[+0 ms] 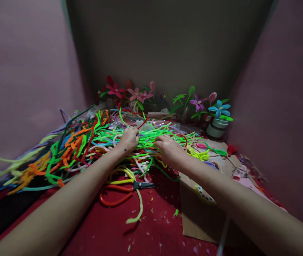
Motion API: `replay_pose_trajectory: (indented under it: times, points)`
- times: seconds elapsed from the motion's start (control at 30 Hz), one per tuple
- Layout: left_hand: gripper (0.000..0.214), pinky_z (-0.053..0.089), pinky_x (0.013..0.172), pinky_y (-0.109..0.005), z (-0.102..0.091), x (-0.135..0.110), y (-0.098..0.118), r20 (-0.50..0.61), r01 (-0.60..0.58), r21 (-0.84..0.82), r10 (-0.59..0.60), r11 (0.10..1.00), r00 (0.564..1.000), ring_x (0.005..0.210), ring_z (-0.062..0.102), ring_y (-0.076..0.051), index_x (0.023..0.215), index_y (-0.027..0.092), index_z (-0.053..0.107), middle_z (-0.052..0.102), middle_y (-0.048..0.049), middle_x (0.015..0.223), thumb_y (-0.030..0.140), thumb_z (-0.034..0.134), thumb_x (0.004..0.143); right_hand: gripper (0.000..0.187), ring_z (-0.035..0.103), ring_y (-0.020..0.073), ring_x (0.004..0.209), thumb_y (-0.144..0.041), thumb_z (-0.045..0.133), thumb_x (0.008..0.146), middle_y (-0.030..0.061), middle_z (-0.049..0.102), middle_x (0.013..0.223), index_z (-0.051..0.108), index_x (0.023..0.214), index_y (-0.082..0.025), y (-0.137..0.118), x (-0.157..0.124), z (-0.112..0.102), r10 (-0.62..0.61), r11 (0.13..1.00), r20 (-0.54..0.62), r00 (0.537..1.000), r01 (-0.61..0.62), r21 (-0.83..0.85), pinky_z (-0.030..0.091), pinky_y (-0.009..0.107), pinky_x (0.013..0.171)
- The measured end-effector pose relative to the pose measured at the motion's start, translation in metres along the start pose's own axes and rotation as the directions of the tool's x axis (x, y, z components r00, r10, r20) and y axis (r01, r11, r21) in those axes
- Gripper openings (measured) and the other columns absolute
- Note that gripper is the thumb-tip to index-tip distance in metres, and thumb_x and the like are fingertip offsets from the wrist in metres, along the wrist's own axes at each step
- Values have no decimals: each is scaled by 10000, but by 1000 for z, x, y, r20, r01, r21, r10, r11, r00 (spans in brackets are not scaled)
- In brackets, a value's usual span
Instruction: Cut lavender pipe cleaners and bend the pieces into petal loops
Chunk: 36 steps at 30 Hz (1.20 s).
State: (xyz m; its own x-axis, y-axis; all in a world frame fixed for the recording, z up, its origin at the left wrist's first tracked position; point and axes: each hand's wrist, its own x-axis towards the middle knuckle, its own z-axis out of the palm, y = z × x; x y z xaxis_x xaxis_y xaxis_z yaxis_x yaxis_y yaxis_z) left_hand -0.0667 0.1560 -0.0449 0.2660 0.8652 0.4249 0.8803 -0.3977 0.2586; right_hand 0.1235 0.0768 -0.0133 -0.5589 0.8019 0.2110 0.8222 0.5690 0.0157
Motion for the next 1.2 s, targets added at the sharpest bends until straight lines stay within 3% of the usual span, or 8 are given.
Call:
replay_pose_trajectory:
  times: [0.2, 0.43, 0.6, 0.77, 0.87, 1.0, 1.07, 1.2]
  points:
    - [210, 439, 846, -307, -17, -9, 1, -17, -20, -130, 18, 991, 1000, 923, 554, -189, 806, 174, 624, 615, -52, 935, 118, 484, 660, 329, 503, 239, 991, -110, 497, 750, 122, 542, 1181, 612, 1057, -133, 8, 17, 24, -15, 1000, 67, 998, 14, 23, 396, 326, 840]
    - [135, 441, 869, -323, -18, -10, 5, -13, -53, -219, 51, 974, 999, 905, 578, -200, 746, 167, 644, 641, -53, 898, 166, 546, 654, 459, 493, 276, 1014, -58, 437, 734, 176, 468, 1284, 538, 1181, -91, 0, 8, 24, -29, 999, 118, 993, 31, -14, 418, 381, 828]
    - [270, 436, 865, -298, -34, -15, 16, -231, 1, -237, -58, 971, 971, 942, 571, -172, 978, 122, 604, 629, -89, 995, 173, 433, 776, 494, 493, 267, 1026, -66, 432, 749, 164, 445, 1321, 502, 1235, -111, 1, 4, 23, -48, 998, 123, 991, 53, -39, 425, 375, 821]
    - [224, 452, 783, -245, -91, -29, 16, -435, -20, -201, -71, 979, 898, 816, 593, -139, 901, 153, 645, 661, -43, 906, 179, 462, 774, 428, 498, 269, 1018, -52, 417, 764, 156, 539, 1226, 577, 1156, -118, -9, -8, 7, -36, 998, 26, 999, 37, -49, 421, 374, 822]
    - [224, 456, 765, -241, -130, -44, -6, -470, 113, -157, -175, 981, 866, 804, 605, -151, 886, 169, 673, 685, -39, 885, 221, 502, 751, 364, 517, 244, 985, -59, 403, 797, 136, 607, 1120, 638, 1062, -141, -24, -19, -5, -66, 998, -120, 991, 65, -8, 419, 356, 833]
    - [238, 456, 746, -260, -164, -68, -56, -393, 432, -42, -412, 901, 822, 801, 616, -187, 871, 188, 685, 699, -47, 864, 268, 526, 714, 294, 545, 206, 953, -94, 435, 815, 105, 643, 1035, 681, 956, -170, -44, -22, -10, -156, 980, -149, 977, 172, 100, 425, 311, 822]
    - [223, 448, 727, -281, -168, -79, -79, -329, 526, 11, -494, 850, 805, 803, 615, -213, 822, 186, 684, 694, -63, 835, 277, 515, 708, 276, 558, 196, 931, -109, 445, 820, 92, 651, 1009, 687, 931, -183, -53, -16, -9, -182, 968, -156, 971, 205, 147, 427, 303, 814]
    - [175, 429, 642, -300, -150, -94, -105, -208, 537, -22, -529, 844, 823, 681, 596, -227, 644, 177, 642, 625, -51, 600, 344, 589, 653, 269, 574, 186, 913, -115, 451, 823, 87, 656, 987, 693, 908, -195, -72, 10, -5, -223, 939, -175, 959, 259, 226, 433, 289, 808]
